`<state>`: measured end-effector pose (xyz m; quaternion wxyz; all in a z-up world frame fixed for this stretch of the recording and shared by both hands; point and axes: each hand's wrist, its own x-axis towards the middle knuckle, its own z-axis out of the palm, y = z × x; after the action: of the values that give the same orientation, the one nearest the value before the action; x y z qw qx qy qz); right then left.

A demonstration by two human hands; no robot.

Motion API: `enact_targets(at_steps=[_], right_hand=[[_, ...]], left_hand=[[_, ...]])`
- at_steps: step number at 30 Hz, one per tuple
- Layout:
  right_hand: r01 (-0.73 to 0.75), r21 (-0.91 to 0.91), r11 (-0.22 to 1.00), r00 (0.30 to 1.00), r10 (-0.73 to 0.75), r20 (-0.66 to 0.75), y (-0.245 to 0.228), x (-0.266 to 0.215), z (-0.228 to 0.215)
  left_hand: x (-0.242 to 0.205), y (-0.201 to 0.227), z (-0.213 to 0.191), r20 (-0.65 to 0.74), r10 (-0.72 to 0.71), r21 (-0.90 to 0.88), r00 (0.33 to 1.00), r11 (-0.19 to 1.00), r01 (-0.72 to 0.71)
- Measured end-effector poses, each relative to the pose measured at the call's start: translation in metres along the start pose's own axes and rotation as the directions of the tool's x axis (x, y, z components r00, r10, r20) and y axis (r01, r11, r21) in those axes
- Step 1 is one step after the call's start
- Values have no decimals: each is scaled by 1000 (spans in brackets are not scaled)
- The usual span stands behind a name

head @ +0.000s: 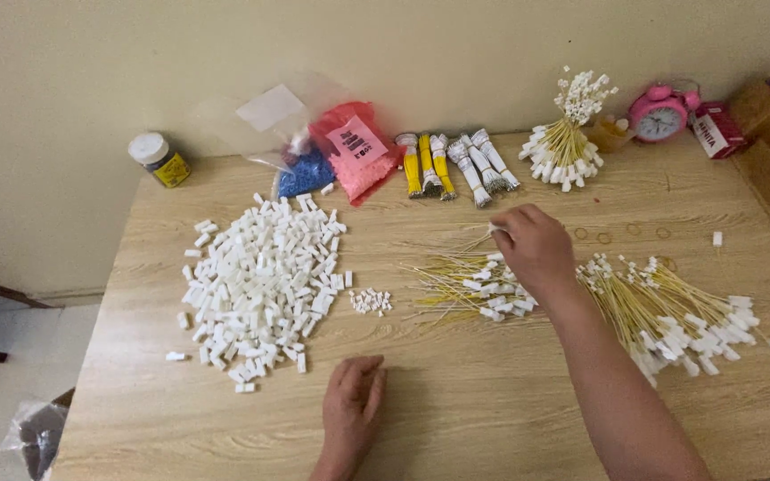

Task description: Assembling small wire components by joining wires with plastic connectors

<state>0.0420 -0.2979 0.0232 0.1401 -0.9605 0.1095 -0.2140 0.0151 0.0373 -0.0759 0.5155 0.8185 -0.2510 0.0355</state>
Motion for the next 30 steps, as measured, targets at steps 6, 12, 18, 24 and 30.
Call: enact_targets(at_steps=[6, 12, 18, 24, 30], right_hand=[[-113, 185, 976, 992, 101, 71, -55, -56, -77], [347, 262, 900, 934, -309, -177, -113, -97, -101], [479, 230, 847, 862, -405, -305, -141, -110, -112], [486, 283, 827, 869, -422, -259, -141, -114, -117], [519, 222, 825, 847, -463, -260, -140, -116, -113]], left_hand=[[31, 106, -33, -204, 318, 79, 926, 948, -309], [46, 160, -47, -82, 495, 283, 865, 844, -456], [47, 160, -47, 172, 294, -73, 940, 956, -285], [26, 119, -34, 291, -92, -596, 952, 761, 256], [37, 152, -64, 377, 6, -318, 926, 940, 123]])
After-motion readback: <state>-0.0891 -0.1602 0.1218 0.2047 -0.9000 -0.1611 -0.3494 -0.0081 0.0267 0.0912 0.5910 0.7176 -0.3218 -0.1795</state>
